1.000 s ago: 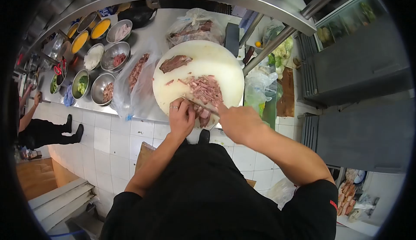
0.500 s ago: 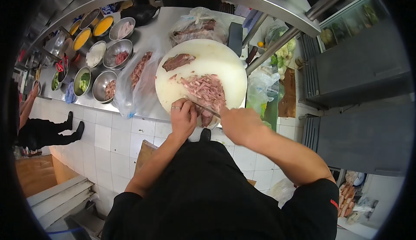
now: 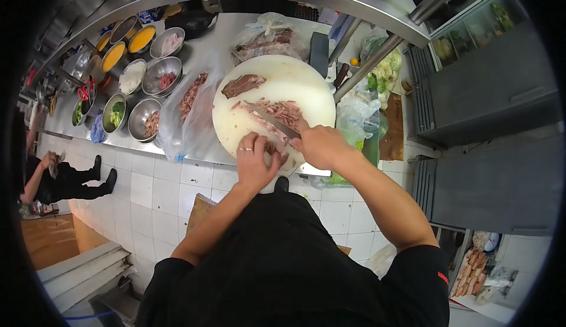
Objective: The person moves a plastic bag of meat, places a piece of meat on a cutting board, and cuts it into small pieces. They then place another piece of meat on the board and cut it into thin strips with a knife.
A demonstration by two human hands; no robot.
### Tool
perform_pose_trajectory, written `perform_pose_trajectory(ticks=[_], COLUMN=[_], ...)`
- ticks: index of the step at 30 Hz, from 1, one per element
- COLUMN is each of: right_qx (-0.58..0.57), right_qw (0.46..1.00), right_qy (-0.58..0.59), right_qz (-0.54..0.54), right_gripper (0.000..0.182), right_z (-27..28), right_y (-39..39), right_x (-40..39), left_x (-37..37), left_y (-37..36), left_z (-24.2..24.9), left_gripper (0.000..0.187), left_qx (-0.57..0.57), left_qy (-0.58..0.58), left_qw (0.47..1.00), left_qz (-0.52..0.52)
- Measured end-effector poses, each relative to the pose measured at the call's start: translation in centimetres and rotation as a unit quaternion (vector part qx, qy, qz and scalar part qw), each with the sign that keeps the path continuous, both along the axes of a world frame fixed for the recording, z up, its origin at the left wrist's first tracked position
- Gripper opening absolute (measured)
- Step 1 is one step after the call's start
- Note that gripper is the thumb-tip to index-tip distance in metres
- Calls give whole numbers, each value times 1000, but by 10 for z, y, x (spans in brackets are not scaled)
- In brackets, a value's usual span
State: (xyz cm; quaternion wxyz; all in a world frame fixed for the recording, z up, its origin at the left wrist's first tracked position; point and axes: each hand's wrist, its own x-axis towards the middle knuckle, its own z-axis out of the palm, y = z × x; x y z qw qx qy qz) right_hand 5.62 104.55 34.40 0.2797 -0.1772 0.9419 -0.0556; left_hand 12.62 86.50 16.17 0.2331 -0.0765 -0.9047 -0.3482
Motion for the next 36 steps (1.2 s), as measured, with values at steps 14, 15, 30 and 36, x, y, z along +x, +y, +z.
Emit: perform_pose_trajectory(ticks=[14, 15, 30, 36], right_qx=[93, 95, 22, 33], right_qw=[991, 991, 997, 997], right_qy=[31, 30, -5, 33], right_qz=[94, 93, 68, 64], right_gripper=[29, 29, 34, 35], right_z=[-18, -33, -35, 5], right_y=[0, 4, 15, 13], right_x=[50, 44, -8, 29], left_x=[-10, -10, 2, -5], left_y=[-8, -7, -4, -18], left_z=[-14, -14, 10, 7], left_gripper=[20, 21, 60, 52], left_qx=[15, 15, -37, 3], left_qy=[24, 25, 6, -26], left_qw=[999, 999, 999, 998], left_qz=[25, 18, -21, -51])
